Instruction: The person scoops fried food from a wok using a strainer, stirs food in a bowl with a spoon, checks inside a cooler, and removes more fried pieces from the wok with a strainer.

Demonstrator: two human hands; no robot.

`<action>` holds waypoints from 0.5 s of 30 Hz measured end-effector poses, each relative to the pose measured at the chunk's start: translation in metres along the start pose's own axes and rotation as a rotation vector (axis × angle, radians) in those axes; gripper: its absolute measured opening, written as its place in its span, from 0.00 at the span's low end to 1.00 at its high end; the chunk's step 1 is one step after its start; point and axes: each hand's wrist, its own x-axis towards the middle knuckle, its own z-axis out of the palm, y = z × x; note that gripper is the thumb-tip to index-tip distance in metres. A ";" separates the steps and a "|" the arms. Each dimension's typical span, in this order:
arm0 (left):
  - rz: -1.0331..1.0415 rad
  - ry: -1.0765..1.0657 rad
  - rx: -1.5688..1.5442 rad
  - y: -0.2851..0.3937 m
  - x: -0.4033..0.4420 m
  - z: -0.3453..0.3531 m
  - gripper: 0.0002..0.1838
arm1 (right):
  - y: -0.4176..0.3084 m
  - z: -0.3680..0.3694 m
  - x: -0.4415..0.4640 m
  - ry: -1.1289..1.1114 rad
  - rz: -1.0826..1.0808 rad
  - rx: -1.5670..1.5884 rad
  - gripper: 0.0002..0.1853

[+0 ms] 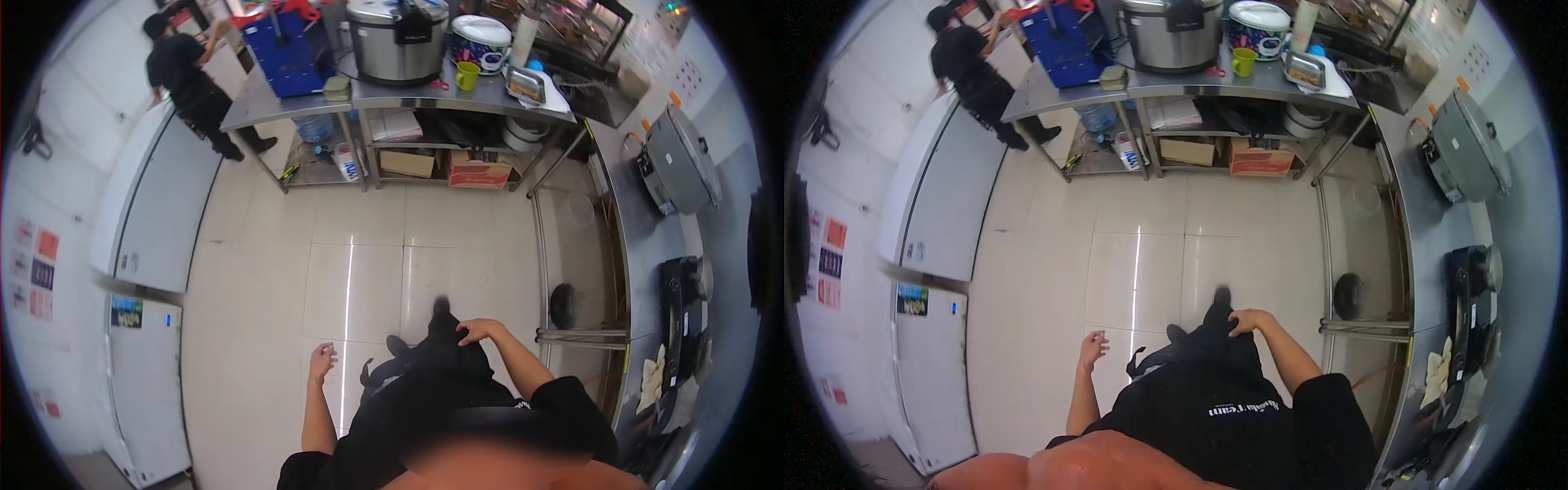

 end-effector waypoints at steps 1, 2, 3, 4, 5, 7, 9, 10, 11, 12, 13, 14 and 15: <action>0.042 -0.003 0.028 0.031 0.012 -0.003 0.17 | 0.010 -0.013 0.013 -0.021 0.048 -0.051 0.36; 0.081 -0.006 0.050 0.055 0.022 -0.002 0.17 | 0.023 -0.031 0.033 -0.048 0.096 -0.107 0.34; 0.099 0.015 0.101 0.075 0.034 -0.002 0.18 | 0.041 -0.054 0.055 -0.075 0.142 -0.167 0.34; 0.096 0.021 0.091 0.082 0.051 0.000 0.17 | 0.063 -0.083 0.082 -0.033 0.116 -0.167 0.32; 0.093 0.032 0.080 0.084 0.067 0.002 0.17 | 0.081 -0.120 0.107 0.010 0.086 -0.169 0.31; 0.021 0.067 0.069 0.089 0.104 0.012 0.16 | 0.058 -0.234 0.103 0.275 0.094 0.213 0.29; -0.122 0.043 0.111 0.092 0.125 0.030 0.16 | 0.092 -0.329 0.158 0.573 -0.054 0.476 0.27; -0.197 0.038 0.128 0.092 0.131 0.037 0.16 | 0.079 -0.385 0.159 0.673 -0.145 0.835 0.28; -0.212 0.039 0.156 0.083 0.133 0.043 0.16 | 0.049 -0.441 0.141 0.808 -0.251 0.945 0.27; -0.221 0.040 0.184 0.088 0.140 0.054 0.17 | 0.046 -0.493 0.152 0.795 -0.303 1.134 0.27; -0.265 0.019 0.188 0.106 0.133 0.068 0.17 | 0.050 -0.538 0.165 0.811 -0.351 1.266 0.28; -0.308 -0.003 0.197 0.123 0.129 0.076 0.17 | 0.054 -0.577 0.179 0.830 -0.397 1.403 0.30; -0.276 -0.016 0.177 0.136 0.135 0.076 0.17 | 0.055 -0.607 0.189 0.856 -0.396 1.467 0.30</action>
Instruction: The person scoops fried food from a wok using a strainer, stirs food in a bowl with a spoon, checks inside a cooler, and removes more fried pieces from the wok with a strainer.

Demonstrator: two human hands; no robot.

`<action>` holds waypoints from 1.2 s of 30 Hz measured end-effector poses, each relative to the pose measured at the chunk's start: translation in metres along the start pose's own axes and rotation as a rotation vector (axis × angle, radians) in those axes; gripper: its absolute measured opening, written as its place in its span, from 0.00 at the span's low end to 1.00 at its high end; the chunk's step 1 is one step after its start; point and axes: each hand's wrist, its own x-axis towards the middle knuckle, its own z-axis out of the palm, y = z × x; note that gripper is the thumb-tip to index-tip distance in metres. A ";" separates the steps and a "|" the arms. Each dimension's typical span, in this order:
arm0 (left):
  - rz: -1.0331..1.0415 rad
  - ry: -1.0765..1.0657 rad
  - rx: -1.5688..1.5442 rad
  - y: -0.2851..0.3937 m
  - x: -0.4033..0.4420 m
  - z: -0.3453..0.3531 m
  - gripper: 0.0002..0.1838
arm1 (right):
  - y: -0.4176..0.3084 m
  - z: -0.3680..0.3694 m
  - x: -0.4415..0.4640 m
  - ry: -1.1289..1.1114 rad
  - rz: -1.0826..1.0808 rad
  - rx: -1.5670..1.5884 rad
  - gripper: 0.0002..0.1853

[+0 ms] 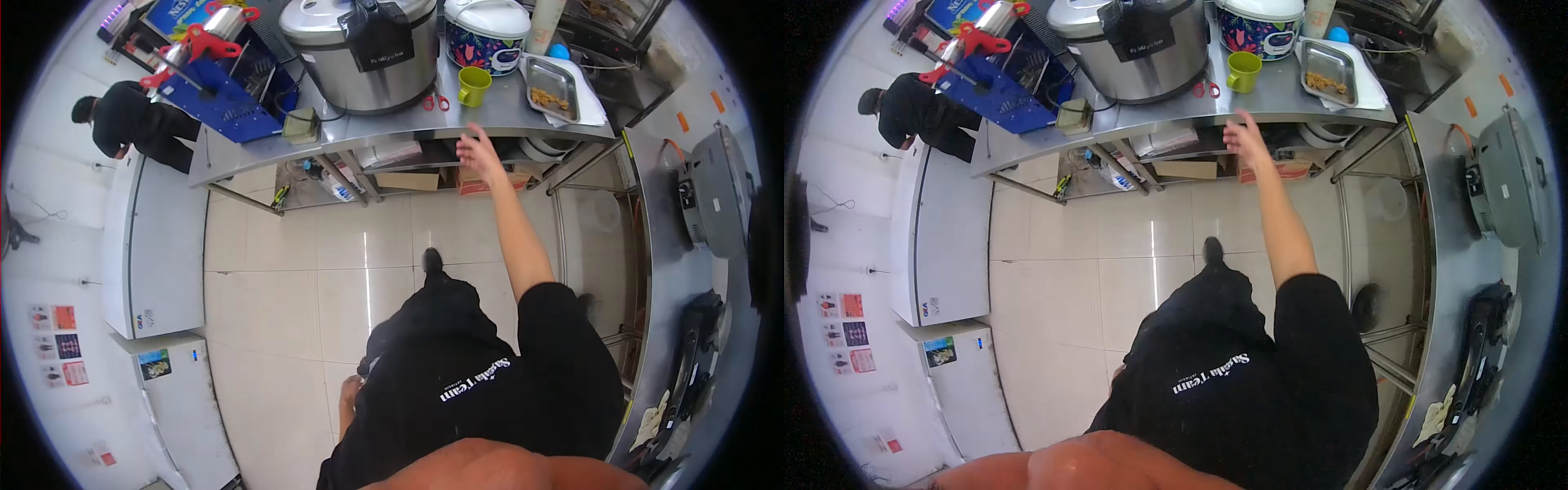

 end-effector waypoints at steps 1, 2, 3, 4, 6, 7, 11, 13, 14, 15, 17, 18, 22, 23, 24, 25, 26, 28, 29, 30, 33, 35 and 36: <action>0.036 -0.015 -0.025 0.005 0.013 0.001 0.17 | -0.014 0.006 0.026 0.037 -0.003 0.049 0.31; 0.074 -0.033 -0.053 0.009 0.027 0.006 0.17 | -0.024 0.012 0.046 0.074 -0.008 0.093 0.31; 0.114 -0.053 -0.086 0.011 0.043 0.013 0.17 | -0.028 0.016 0.064 0.087 0.020 0.136 0.31; 0.154 -0.072 -0.121 0.016 0.054 0.021 0.18 | -0.032 0.020 0.080 0.100 0.049 0.178 0.32; 0.209 -0.063 -0.119 0.043 0.060 0.029 0.18 | -0.031 0.022 0.107 0.067 0.066 0.237 0.26; 0.222 -0.036 -0.080 0.085 0.049 0.028 0.18 | -0.028 0.020 0.116 0.079 0.050 0.254 0.24; 0.303 -0.096 -0.097 0.145 0.074 0.022 0.16 | -0.018 0.007 0.117 0.163 -0.048 0.118 0.17; 0.207 -0.083 -0.090 0.169 0.091 0.014 0.16 | -0.014 -0.005 0.102 0.133 -0.067 -0.005 0.17; 0.162 -0.079 -0.083 0.184 0.101 0.010 0.15 | -0.013 -0.006 0.092 0.172 -0.089 -0.099 0.17; 0.163 -0.090 -0.045 0.196 0.108 0.006 0.15 | -0.018 -0.007 0.078 0.128 -0.105 -0.119 0.17; 0.155 -0.105 0.027 0.211 0.120 -0.004 0.15 | -0.030 -0.006 0.047 0.034 -0.124 -0.157 0.18; 0.113 -0.098 0.048 0.220 0.125 -0.008 0.16 | -0.040 -0.005 0.030 -0.001 -0.072 -0.214 0.17; 0.065 -0.110 0.085 0.276 0.112 -0.015 0.17 | -0.103 0.025 -0.043 -0.162 -0.155 -0.340 0.16; 0.080 -0.133 0.095 0.275 0.118 -0.017 0.17 | -0.116 0.032 -0.058 -0.199 -0.155 -0.348 0.16; 0.097 -0.156 0.104 0.273 0.129 -0.019 0.17 | -0.131 0.041 -0.076 -0.221 -0.154 -0.367 0.16; 0.117 -0.177 0.109 0.270 0.143 -0.019 0.16 | -0.147 0.050 -0.090 -0.246 -0.157 -0.387 0.16; 0.101 -0.191 0.085 0.267 0.155 -0.020 0.15 | -0.159 0.062 -0.101 -0.271 -0.257 -0.383 0.18; 0.120 -0.196 0.130 0.278 0.159 -0.020 0.15 | -0.190 0.077 -0.124 -0.345 -0.354 -0.424 0.18; 0.128 -0.197 0.152 0.288 0.155 -0.020 0.14 | -0.203 0.082 -0.136 -0.373 -0.335 -0.430 0.18; 0.191 -0.177 0.181 0.302 0.146 -0.019 0.14 | -0.216 0.088 -0.148 -0.400 -0.315 -0.437 0.18; 0.316 -0.189 -0.021 0.318 0.123 -0.020 0.15 | -0.239 0.100 -0.167 -0.493 -0.332 -0.394 0.18; 0.190 -0.139 0.232 0.323 0.133 -0.019 0.15 | -0.255 0.105 -0.168 -0.650 -0.503 -0.440 0.19; 0.170 -0.140 0.210 0.322 0.135 -0.019 0.15 | -0.258 0.109 -0.172 -0.650 -0.505 -0.423 0.18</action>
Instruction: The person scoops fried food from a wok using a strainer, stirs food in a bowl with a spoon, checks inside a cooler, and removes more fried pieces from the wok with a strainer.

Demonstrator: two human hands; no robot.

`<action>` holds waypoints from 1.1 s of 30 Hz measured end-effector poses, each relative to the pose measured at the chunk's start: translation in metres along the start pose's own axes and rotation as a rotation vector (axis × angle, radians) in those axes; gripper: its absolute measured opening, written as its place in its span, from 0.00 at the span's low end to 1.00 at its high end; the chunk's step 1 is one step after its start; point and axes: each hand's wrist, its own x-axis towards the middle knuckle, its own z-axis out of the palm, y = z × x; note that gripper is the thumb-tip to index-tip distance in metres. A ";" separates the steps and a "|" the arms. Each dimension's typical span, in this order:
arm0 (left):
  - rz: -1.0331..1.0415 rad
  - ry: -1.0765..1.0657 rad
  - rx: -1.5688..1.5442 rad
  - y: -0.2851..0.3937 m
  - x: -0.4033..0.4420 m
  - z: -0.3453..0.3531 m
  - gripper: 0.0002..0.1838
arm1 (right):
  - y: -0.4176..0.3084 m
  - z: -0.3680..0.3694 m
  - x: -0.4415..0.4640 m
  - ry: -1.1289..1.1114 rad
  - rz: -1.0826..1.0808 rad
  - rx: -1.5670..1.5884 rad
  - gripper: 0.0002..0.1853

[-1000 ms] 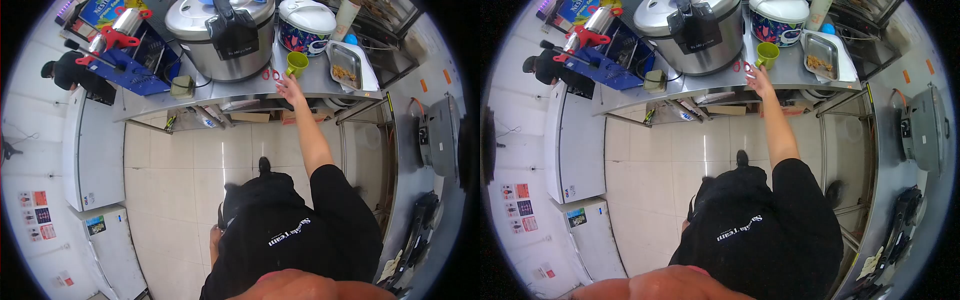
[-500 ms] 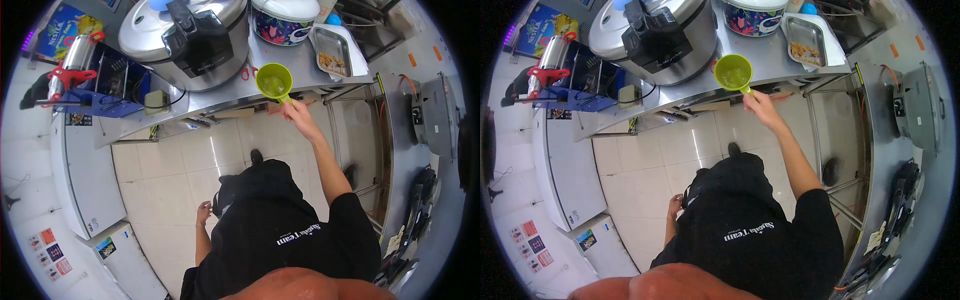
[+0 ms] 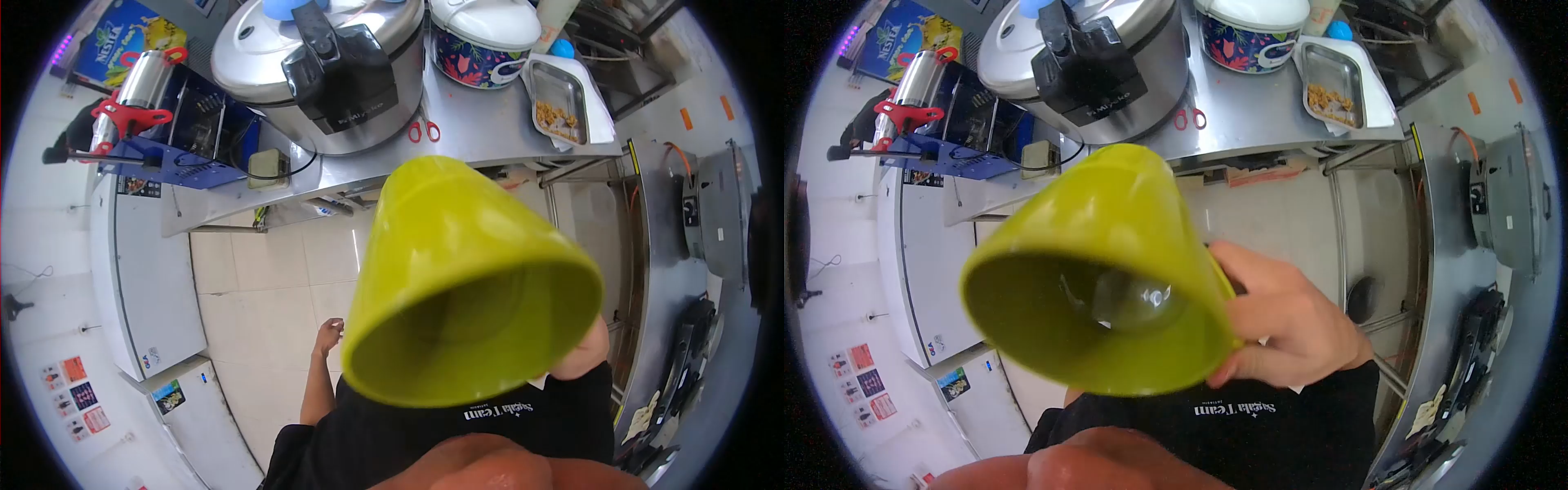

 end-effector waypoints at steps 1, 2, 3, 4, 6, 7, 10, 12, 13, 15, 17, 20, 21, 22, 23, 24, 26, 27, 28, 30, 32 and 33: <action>-0.019 -0.002 -0.024 -0.007 0.001 -0.001 0.15 | -0.005 0.003 0.001 0.005 -0.007 0.014 0.18; -0.033 -0.005 -0.048 -0.012 0.004 -0.001 0.16 | -0.011 0.001 0.003 -0.037 -0.022 -0.017 0.17; -0.044 -0.001 -0.047 -0.013 0.004 0.001 0.15 | -0.015 0.000 0.005 -0.078 -0.030 -0.043 0.17; -0.060 0.004 -0.046 -0.016 0.001 0.001 0.15 | -0.016 -0.002 0.005 -0.119 -0.051 -0.083 0.17; -0.072 0.006 -0.054 -0.022 0.003 0.005 0.15 | -0.016 -0.006 0.006 -0.205 -0.099 -0.162 0.17; -0.081 0.004 -0.060 -0.027 0.006 0.007 0.15 | -0.016 -0.005 0.008 -0.190 -0.138 -0.151 0.16; -0.106 -0.007 -0.075 -0.039 0.006 0.017 0.14 | -0.017 -0.002 0.012 -0.153 -0.233 -0.148 0.15; -0.113 -0.017 -0.079 -0.043 0.003 0.021 0.14 | -0.020 -0.002 0.013 -0.135 -0.277 -0.195 0.15; -0.120 -0.019 -0.083 -0.042 0.001 0.023 0.14 | -0.021 -0.004 0.013 -0.151 -0.277 -0.216 0.15; -0.133 -0.018 -0.093 -0.040 -0.001 0.027 0.14 | -0.024 -0.008 0.013 -0.182 -0.279 -0.257 0.15; -0.130 -0.020 -0.100 -0.040 -0.004 0.032 0.14 | -0.023 -0.008 0.014 -0.136 -0.324 -0.226 0.15; -0.113 -0.026 -0.105 -0.041 0.000 0.036 0.13 | -0.021 -0.010 0.015 -0.098 -0.383 -0.231 0.14; -0.105 -0.028 -0.107 -0.041 0.001 0.037 0.13 | -0.022 -0.011 0.016 -0.099 -0.395 -0.241 0.14; -0.103 -0.024 -0.108 -0.040 0.002 0.037 0.13 | -0.023 -0.013 0.017 -0.102 -0.405 -0.250 0.14; -0.103 -0.020 -0.109 -0.040 0.003 0.039 0.14 | -0.024 -0.014 0.017 -0.106 -0.414 -0.257 0.14; -0.100 -0.017 -0.111 -0.038 0.004 0.040 0.14 | -0.024 -0.016 0.017 -0.106 -0.421 -0.264 0.14; -0.110 -0.015 -0.101 -0.035 0.002 0.041 0.14 | -0.027 -0.018 0.018 -0.111 -0.434 -0.277 0.13; -0.112 -0.014 -0.096 -0.032 0.003 0.042 0.14 | -0.027 -0.019 0.019 -0.112 -0.442 -0.283 0.13; -0.110 -0.018 -0.098 -0.031 0.002 0.042 0.14 | -0.028 -0.020 0.019 -0.113 -0.448 -0.290 0.13; -0.104 -0.023 -0.102 -0.025 0.002 0.042 0.14 | -0.030 -0.022 0.020 -0.124 -0.454 -0.297 0.13; -0.103 -0.018 -0.098 -0.020 0.000 0.042 0.14 | -0.033 -0.023 0.020 -0.126 -0.454 -0.302 0.13; -0.103 -0.016 -0.095 -0.018 0.000 0.042 0.14 | -0.034 -0.024 0.021 -0.121 -0.459 -0.309 0.12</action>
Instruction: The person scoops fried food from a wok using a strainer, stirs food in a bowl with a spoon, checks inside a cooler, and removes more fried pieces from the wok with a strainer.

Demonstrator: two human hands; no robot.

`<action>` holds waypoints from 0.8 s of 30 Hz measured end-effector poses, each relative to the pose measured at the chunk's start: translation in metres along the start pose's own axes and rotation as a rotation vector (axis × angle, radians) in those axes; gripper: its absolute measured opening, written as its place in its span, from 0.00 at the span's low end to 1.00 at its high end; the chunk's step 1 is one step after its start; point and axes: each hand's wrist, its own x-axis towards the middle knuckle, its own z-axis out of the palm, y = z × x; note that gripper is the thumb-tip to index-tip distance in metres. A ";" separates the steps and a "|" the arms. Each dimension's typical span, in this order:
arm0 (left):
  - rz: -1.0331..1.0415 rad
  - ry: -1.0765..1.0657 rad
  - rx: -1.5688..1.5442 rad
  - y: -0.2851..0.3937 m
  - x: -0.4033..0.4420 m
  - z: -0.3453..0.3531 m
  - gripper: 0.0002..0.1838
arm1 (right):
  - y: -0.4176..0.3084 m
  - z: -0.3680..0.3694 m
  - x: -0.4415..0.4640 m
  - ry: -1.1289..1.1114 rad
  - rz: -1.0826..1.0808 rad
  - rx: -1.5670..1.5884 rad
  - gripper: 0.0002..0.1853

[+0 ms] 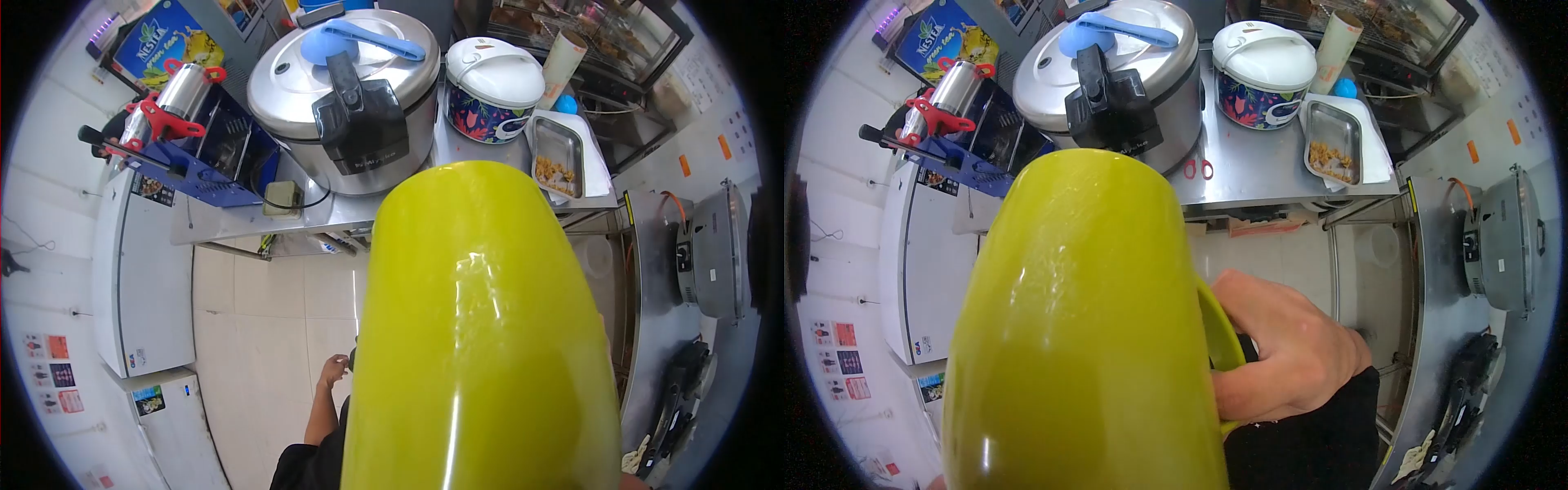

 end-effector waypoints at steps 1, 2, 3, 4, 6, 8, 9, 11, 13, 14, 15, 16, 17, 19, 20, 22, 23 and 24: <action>0.006 0.002 0.005 -0.001 0.004 0.000 0.14 | -0.001 -0.001 0.001 0.004 -0.004 -0.009 0.12; 0.010 0.003 0.009 -0.004 0.008 0.001 0.14 | 0.000 0.001 0.002 0.024 -0.024 -0.018 0.11; 0.012 0.004 0.013 -0.005 0.009 0.001 0.14 | 0.000 0.001 0.002 0.045 -0.044 -0.027 0.11; 0.013 0.006 0.014 -0.005 0.011 0.001 0.14 | 0.000 0.001 0.003 0.041 -0.039 -0.035 0.11; 0.007 0.009 0.016 -0.008 0.013 0.002 0.14 | -0.002 -0.001 0.003 0.031 -0.025 -0.047 0.11; -0.007 0.020 0.010 -0.009 0.014 0.003 0.14 | -0.004 -0.001 0.004 0.036 -0.024 -0.053 0.11; -0.016 0.025 0.007 -0.010 0.014 0.003 0.14 | -0.004 -0.001 0.004 0.039 -0.023 -0.055 0.11; -0.011 0.024 0.010 -0.010 0.014 0.003 0.14 | -0.004 0.000 0.003 0.061 -0.020 -0.020 0.11; -0.010 0.021 0.019 -0.010 0.011 0.003 0.14 | -0.003 0.001 0.002 0.068 -0.025 -0.009 0.11; -0.013 0.020 0.025 -0.009 0.010 0.002 0.15 | -0.003 0.002 0.002 0.074 -0.029 -0.010 0.10; -0.015 0.019 0.031 -0.010 0.009 0.002 0.15 | -0.004 0.001 0.002 0.074 -0.036 -0.020 0.10; -0.014 0.017 0.027 -0.012 0.011 0.002 0.15 | -0.006 0.002 0.003 0.073 -0.041 -0.027 0.09; -0.013 0.015 0.024 -0.016 0.013 0.003 0.15 | -0.006 0.002 0.003 0.077 -0.043 -0.034 0.09; -0.012 0.014 0.020 -0.018 0.014 0.003 0.15 | -0.007 0.002 0.004 0.081 -0.050 -0.047 0.08; -0.012 0.014 0.020 -0.019 0.014 0.003 0.15 | -0.008 0.003 0.004 0.088 -0.054 -0.050 0.08; -0.016 0.012 0.022 -0.021 0.012 0.004 0.15 | -0.010 0.003 0.005 0.099 -0.060 -0.057 0.07; -0.018 0.009 0.023 -0.021 0.011 0.004 0.15 | -0.010 0.003 0.006 0.106 -0.062 -0.062 0.06; -0.018 0.006 0.025 -0.021 0.011 0.005 0.15 | -0.011 0.004 0.007 0.119 -0.062 -0.070 0.06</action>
